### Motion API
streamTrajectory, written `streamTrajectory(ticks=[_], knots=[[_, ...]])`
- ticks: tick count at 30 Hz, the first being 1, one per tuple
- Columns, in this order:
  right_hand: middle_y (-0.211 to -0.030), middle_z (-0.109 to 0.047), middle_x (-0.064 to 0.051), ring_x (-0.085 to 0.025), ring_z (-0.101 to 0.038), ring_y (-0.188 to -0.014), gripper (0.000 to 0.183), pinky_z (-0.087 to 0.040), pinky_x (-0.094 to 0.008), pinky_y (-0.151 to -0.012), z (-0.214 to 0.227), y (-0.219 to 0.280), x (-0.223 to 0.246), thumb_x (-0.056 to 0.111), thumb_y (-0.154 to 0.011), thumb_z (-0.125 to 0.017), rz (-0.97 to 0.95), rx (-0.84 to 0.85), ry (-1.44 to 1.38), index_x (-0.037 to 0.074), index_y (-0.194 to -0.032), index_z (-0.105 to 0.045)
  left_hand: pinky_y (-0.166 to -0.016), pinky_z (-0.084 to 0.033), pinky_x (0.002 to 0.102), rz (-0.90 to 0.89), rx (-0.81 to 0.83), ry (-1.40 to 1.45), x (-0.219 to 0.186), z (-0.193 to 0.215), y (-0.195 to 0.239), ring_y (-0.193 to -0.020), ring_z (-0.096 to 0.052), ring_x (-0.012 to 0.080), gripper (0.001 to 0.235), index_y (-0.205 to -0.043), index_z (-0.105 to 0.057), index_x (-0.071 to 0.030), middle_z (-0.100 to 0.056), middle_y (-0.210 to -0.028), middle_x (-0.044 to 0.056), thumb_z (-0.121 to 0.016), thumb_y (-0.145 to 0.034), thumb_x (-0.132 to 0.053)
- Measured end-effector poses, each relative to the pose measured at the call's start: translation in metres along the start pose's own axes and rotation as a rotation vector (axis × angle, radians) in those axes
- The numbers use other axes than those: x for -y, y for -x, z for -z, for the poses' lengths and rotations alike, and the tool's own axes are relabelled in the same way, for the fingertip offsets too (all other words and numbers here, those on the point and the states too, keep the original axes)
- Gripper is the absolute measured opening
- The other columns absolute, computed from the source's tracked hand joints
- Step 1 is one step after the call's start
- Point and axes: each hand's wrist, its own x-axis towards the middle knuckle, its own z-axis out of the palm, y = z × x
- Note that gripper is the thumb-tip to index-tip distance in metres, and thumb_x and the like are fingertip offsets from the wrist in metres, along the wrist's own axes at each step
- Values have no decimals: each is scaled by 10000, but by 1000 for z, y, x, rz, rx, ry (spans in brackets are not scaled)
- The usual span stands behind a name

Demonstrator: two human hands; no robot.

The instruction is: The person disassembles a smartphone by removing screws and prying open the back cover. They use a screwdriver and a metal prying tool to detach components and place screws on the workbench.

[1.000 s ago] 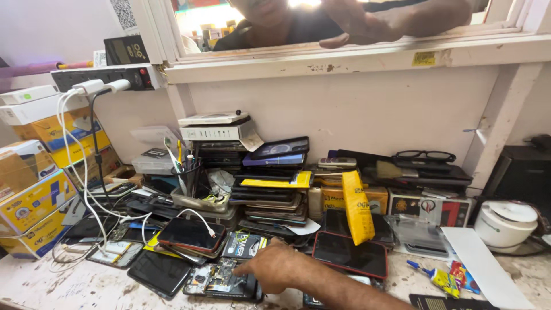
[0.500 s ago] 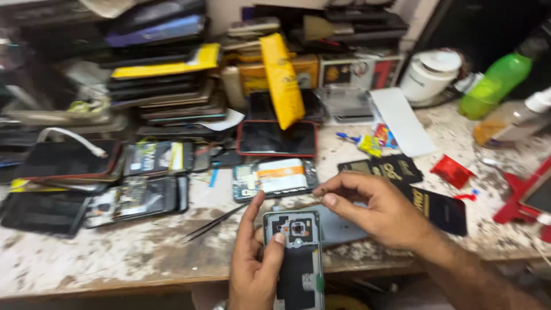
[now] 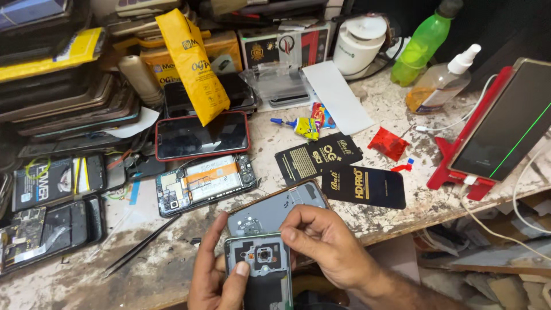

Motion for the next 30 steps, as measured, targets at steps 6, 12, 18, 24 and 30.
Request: streamTrajectory(ticks=[6,12,18,24,30], knots=[[-851,-707,-67,-120,-680,-755,160,-571,-269,-681,3,6,-15,144,-1034,-629,-23,-66,-70,-12,-1003,-649,-988,-489,346,41,-79,-35,12,8,12,-1099,-727,275,810,-1612,-280,-63,-775,-1155,275,-547,-862,90],[-1044,-756,-114,-202,-743,-923,351,-642,-298,-803,16,10,49,80,-907,-743,469,-207,868,27,-1247,-676,-998,-505,387,-48,-208,92,-3,21,9,-1142,-692,289,768,-1631,-269,-51,-712,-1219,301,-481,-902,70],[-1412,-577,-183,-370,-443,-1376,843,-336,-513,-1109,53,-8,75,390,-730,-839,442,24,1525,86,-1445,-513,-986,-512,402,-103,-285,16,-31,36,-15,-1117,-676,289,772,-1652,-286,-23,-678,-1221,298,-470,-909,75],[-1514,-487,-144,-352,-287,-1500,961,-129,-555,-1209,44,-17,63,476,-740,-829,293,140,1560,122,-1524,-402,-1063,-477,349,-238,-254,42,-18,43,-11,-1219,-641,255,712,-1616,-303,55,-623,-1369,270,-466,-924,90],[-1487,-510,-130,-341,-319,-1480,831,-165,-572,-1193,44,-10,54,500,-783,-793,346,104,1551,109,-1450,-488,-945,-547,284,-169,-260,126,-17,37,-7,-1119,-689,207,707,-1600,-283,14,-668,-1269,248,-449,-915,73]])
